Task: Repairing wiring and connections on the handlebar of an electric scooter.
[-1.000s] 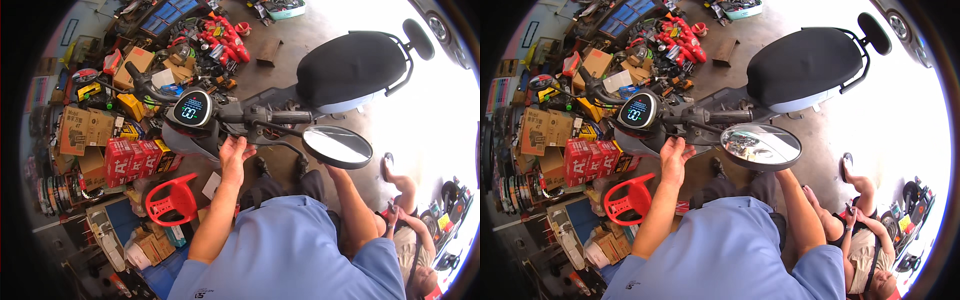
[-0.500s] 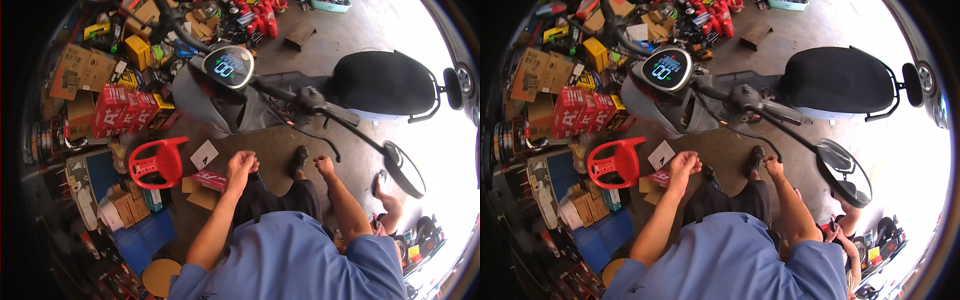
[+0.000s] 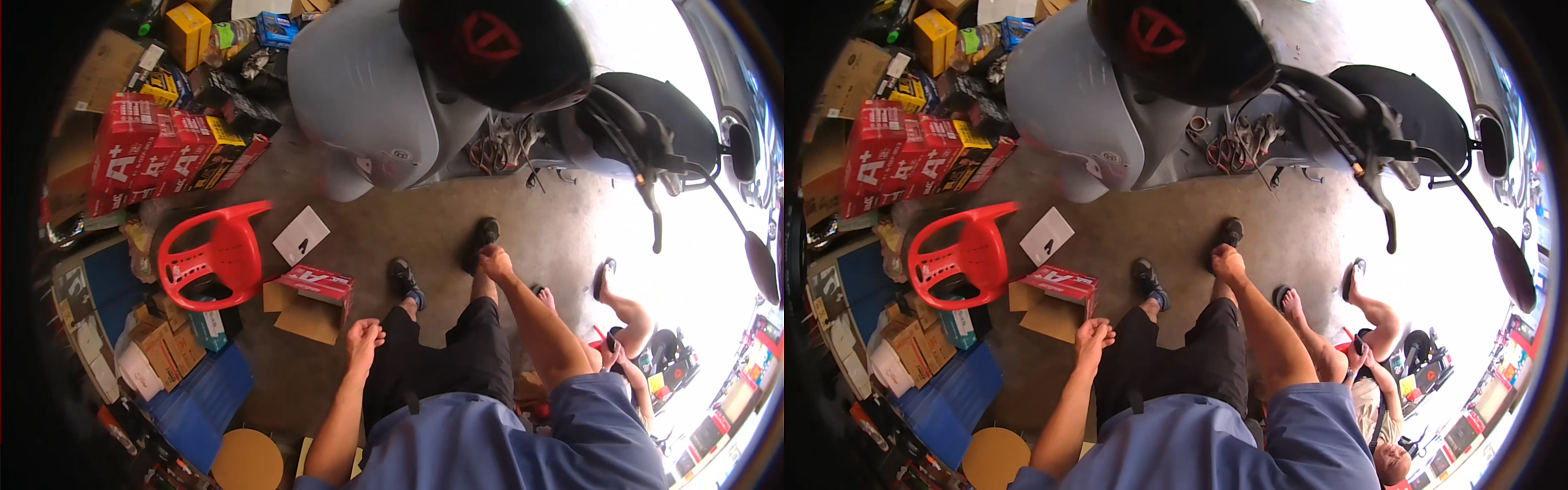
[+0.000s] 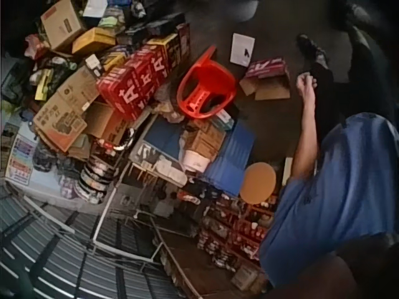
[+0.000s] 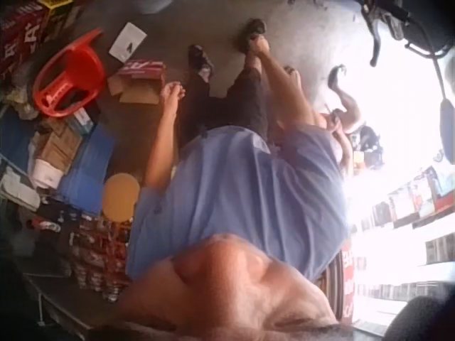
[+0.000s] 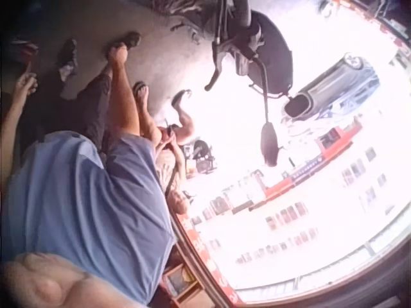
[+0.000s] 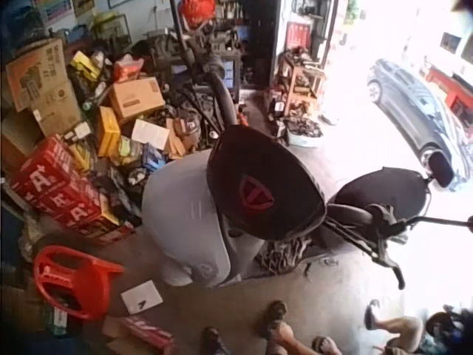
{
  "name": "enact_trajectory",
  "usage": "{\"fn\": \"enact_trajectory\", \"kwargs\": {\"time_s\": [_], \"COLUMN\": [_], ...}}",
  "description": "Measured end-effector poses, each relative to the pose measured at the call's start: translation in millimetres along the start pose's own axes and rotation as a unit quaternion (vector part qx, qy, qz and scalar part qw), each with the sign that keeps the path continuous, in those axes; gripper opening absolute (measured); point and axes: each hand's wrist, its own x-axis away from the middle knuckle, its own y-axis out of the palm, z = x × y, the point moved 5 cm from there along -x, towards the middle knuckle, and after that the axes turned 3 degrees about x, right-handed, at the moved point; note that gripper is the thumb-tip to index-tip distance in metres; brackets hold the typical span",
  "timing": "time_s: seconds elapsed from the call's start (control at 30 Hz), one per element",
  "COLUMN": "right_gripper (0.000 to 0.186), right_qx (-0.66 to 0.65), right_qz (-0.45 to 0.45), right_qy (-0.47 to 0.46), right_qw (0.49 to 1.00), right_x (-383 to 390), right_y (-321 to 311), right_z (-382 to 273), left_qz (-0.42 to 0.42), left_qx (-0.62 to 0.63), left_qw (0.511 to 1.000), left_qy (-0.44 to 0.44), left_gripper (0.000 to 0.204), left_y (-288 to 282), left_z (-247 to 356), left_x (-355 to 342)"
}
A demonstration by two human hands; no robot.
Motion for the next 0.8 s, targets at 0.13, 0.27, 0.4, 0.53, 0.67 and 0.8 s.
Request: {"fn": "enact_trajectory", "kwargs": {"time_s": [0.13, 0.27, 0.4, 0.53, 0.67, 0.8], "right_gripper": [0.021, 0.02, 0.021, 0.022, 0.023, 0.021], "right_qx": [-0.002, 0.018, 0.069, -0.03, -0.267, -0.354], "right_qz": [0.021, 0.074, 0.171, 0.194, 0.131, 0.108], "right_qy": [-0.017, -0.02, -0.008, 0.039, 0.09, 0.136], "right_qw": [1.0, 0.997, 0.983, 0.98, 0.95, 0.919], "right_x": [-41, -118, -194, -237, -265, -296], "right_y": [6, -24, -68, -92, -75, -55], "right_z": [-16, -5, 5, 2, -1, 4], "left_qz": [0.021, 0.064, 0.098, 0.156, 0.18, 0.188], "left_qx": [-0.032, -0.032, 0.004, 0.02, 0.055, 0.047], "left_qw": [0.999, 0.996, 0.991, 0.987, 0.981, 0.981], "left_qy": [-0.031, -0.06, -0.089, -0.031, -0.035, -0.013], "left_gripper": [0.015, 0.014, 0.014, 0.013, 0.011, 0.01], "left_y": [-37, -40, -26, -17, -16, -16], "left_z": [-53, -110, -161, -186, -202, -205], "left_x": [-24, -47, -56, -60, -61, -58]}}
